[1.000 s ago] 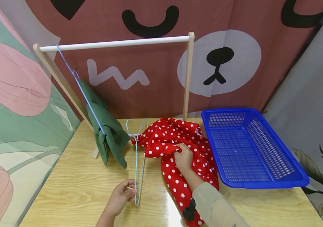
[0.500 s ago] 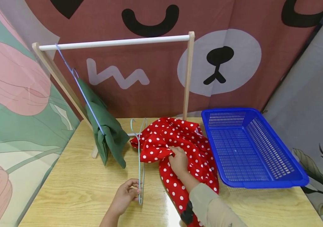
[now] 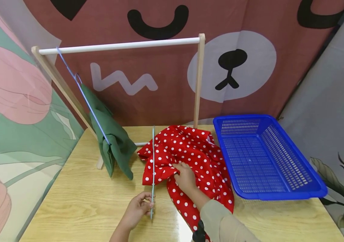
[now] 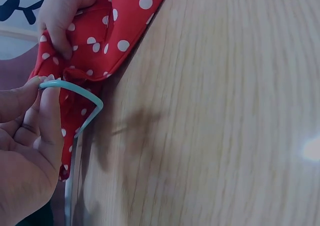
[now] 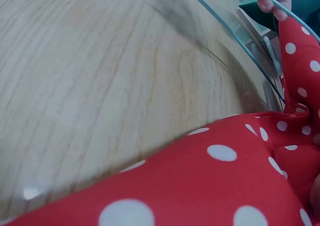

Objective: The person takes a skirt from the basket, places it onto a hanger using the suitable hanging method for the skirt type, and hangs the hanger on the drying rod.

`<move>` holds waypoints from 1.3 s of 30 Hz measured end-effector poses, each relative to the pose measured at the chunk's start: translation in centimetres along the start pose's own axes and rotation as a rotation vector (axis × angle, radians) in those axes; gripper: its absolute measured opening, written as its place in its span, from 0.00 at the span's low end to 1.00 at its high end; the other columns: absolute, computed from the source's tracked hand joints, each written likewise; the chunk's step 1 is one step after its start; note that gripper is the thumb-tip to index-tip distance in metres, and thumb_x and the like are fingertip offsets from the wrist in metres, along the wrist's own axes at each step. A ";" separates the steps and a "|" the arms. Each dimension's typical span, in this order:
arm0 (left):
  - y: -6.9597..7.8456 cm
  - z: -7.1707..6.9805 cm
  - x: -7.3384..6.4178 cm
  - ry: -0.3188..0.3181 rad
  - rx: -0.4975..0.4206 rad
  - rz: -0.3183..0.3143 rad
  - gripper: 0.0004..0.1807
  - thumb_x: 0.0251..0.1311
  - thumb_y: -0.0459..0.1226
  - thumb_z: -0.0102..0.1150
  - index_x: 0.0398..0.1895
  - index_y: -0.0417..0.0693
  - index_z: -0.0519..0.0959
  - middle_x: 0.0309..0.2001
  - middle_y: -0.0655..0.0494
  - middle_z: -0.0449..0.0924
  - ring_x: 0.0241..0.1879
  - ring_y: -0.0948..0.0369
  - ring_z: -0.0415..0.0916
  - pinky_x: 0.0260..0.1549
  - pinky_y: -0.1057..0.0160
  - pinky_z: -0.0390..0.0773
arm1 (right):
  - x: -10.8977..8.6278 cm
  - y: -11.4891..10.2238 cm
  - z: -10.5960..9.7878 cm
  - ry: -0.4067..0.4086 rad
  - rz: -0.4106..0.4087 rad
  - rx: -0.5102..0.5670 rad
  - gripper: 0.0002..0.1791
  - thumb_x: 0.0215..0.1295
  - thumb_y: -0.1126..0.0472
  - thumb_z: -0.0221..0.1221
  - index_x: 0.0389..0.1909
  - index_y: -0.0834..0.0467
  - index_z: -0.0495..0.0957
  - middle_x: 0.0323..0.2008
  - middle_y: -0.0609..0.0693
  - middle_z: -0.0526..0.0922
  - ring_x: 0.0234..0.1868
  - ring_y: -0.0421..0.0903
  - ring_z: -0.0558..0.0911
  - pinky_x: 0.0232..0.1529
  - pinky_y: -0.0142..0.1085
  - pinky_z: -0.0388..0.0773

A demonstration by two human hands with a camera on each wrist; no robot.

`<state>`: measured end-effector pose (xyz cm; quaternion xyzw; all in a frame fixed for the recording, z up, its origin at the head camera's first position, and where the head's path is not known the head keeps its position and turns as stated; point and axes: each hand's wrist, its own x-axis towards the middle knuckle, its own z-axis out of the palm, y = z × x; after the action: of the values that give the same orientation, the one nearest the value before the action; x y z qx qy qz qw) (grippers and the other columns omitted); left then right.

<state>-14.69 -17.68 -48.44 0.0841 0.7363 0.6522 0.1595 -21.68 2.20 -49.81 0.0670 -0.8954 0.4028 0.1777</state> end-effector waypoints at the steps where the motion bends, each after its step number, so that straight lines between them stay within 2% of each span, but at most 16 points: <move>1: 0.0 0.1 0.1 -0.004 0.001 0.002 0.13 0.51 0.23 0.49 0.41 0.24 0.66 0.32 0.48 0.68 0.25 0.63 0.71 0.22 0.68 0.73 | -0.1 0.0 0.0 -0.021 -0.001 0.002 0.17 0.47 0.71 0.59 0.42 0.60 0.78 0.36 0.52 0.76 0.40 0.49 0.74 0.40 0.39 0.72; 5: -0.2 0.3 0.3 -0.016 0.018 0.008 0.12 0.52 0.23 0.49 0.41 0.25 0.67 0.31 0.50 0.68 0.25 0.62 0.71 0.20 0.69 0.72 | -0.4 -0.1 -0.1 -0.125 -0.011 -0.004 0.17 0.48 0.68 0.58 0.43 0.59 0.77 0.37 0.50 0.76 0.38 0.46 0.74 0.39 0.38 0.73; 9: -0.7 0.3 0.7 -0.026 0.025 -0.008 0.11 0.52 0.22 0.48 0.40 0.25 0.66 0.30 0.52 0.68 0.25 0.63 0.70 0.20 0.70 0.71 | -0.4 0.0 -0.3 -0.250 -0.055 -0.053 0.18 0.48 0.66 0.59 0.44 0.58 0.77 0.37 0.50 0.75 0.39 0.46 0.74 0.39 0.38 0.73; 13: -1.0 0.3 0.8 -0.028 0.026 -0.016 0.10 0.52 0.21 0.47 0.40 0.25 0.67 0.29 0.49 0.70 0.24 0.62 0.70 0.19 0.69 0.71 | -0.5 0.0 -0.8 -0.358 -0.082 -0.112 0.20 0.48 0.61 0.61 0.44 0.59 0.75 0.38 0.51 0.74 0.39 0.47 0.73 0.40 0.40 0.72; 19: -1.1 0.4 0.7 -0.027 0.038 -0.001 0.10 0.53 0.23 0.48 0.39 0.25 0.67 0.28 0.49 0.70 0.25 0.62 0.70 0.19 0.70 0.70 | -0.6 0.1 -1.4 -0.518 0.026 -0.212 0.29 0.43 0.54 0.65 0.48 0.60 0.72 0.43 0.55 0.72 0.43 0.49 0.71 0.41 0.43 0.71; 22: -1.1 0.5 0.5 -0.034 0.036 0.007 0.10 0.53 0.23 0.49 0.39 0.25 0.67 0.27 0.52 0.69 0.25 0.63 0.70 0.19 0.71 0.70 | -0.4 -0.2 -2.0 -0.617 0.072 -0.221 0.32 0.40 0.56 0.67 0.50 0.60 0.70 0.45 0.55 0.71 0.44 0.49 0.69 0.42 0.43 0.70; 25: -1.2 0.5 0.5 -0.043 0.031 0.007 0.11 0.52 0.23 0.48 0.39 0.24 0.67 0.27 0.53 0.68 0.25 0.63 0.70 0.19 0.71 0.69 | -0.1 -0.7 -2.6 -0.686 0.114 -0.195 0.30 0.41 0.62 0.66 0.50 0.61 0.70 0.41 0.53 0.72 0.39 0.47 0.70 0.38 0.40 0.71; 27: -1.2 0.5 0.4 -0.044 0.030 0.004 0.10 0.52 0.23 0.49 0.39 0.25 0.67 0.27 0.54 0.68 0.25 0.64 0.69 0.19 0.71 0.69 | 0.0 -0.8 -2.7 -0.687 0.124 -0.171 0.22 0.43 0.65 0.65 0.44 0.61 0.73 0.33 0.50 0.74 0.31 0.45 0.71 0.32 0.37 0.71; 30: -1.2 0.6 0.5 -0.056 0.039 -0.005 0.10 0.52 0.23 0.49 0.38 0.25 0.67 0.27 0.54 0.68 0.24 0.64 0.69 0.19 0.71 0.69 | -0.2 -0.5 -2.6 -0.624 0.121 -0.116 0.07 0.47 0.67 0.62 0.30 0.59 0.76 0.21 0.46 0.72 0.22 0.41 0.69 0.24 0.30 0.68; 32: -1.2 0.7 0.5 -0.070 0.044 -0.013 0.10 0.51 0.23 0.49 0.38 0.26 0.67 0.26 0.54 0.68 0.24 0.64 0.68 0.19 0.71 0.69 | -0.5 -0.1 -2.4 -0.575 0.094 -0.065 0.04 0.49 0.67 0.61 0.22 0.58 0.74 0.16 0.44 0.69 0.19 0.40 0.67 0.21 0.28 0.66; 35: -1.3 0.9 0.5 -0.094 0.047 -0.017 0.10 0.51 0.23 0.50 0.38 0.26 0.68 0.26 0.53 0.68 0.22 0.64 0.67 0.18 0.72 0.68 | -0.8 0.3 -2.1 -0.533 0.080 0.029 0.04 0.50 0.67 0.60 0.21 0.57 0.75 0.16 0.43 0.68 0.19 0.39 0.67 0.20 0.28 0.66; 39: -1.6 1.0 0.7 -0.109 0.046 -0.020 0.09 0.51 0.22 0.49 0.37 0.27 0.68 0.25 0.53 0.68 0.20 0.64 0.66 0.17 0.72 0.68 | -0.8 0.8 -1.8 -0.521 0.093 0.118 0.02 0.50 0.67 0.60 0.25 0.58 0.77 0.19 0.43 0.71 0.21 0.39 0.69 0.22 0.29 0.68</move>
<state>-14.89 -16.73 -50.17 0.1160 0.7421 0.6279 0.2040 -20.67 4.09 -49.59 0.1374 -0.8880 0.4312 -0.0818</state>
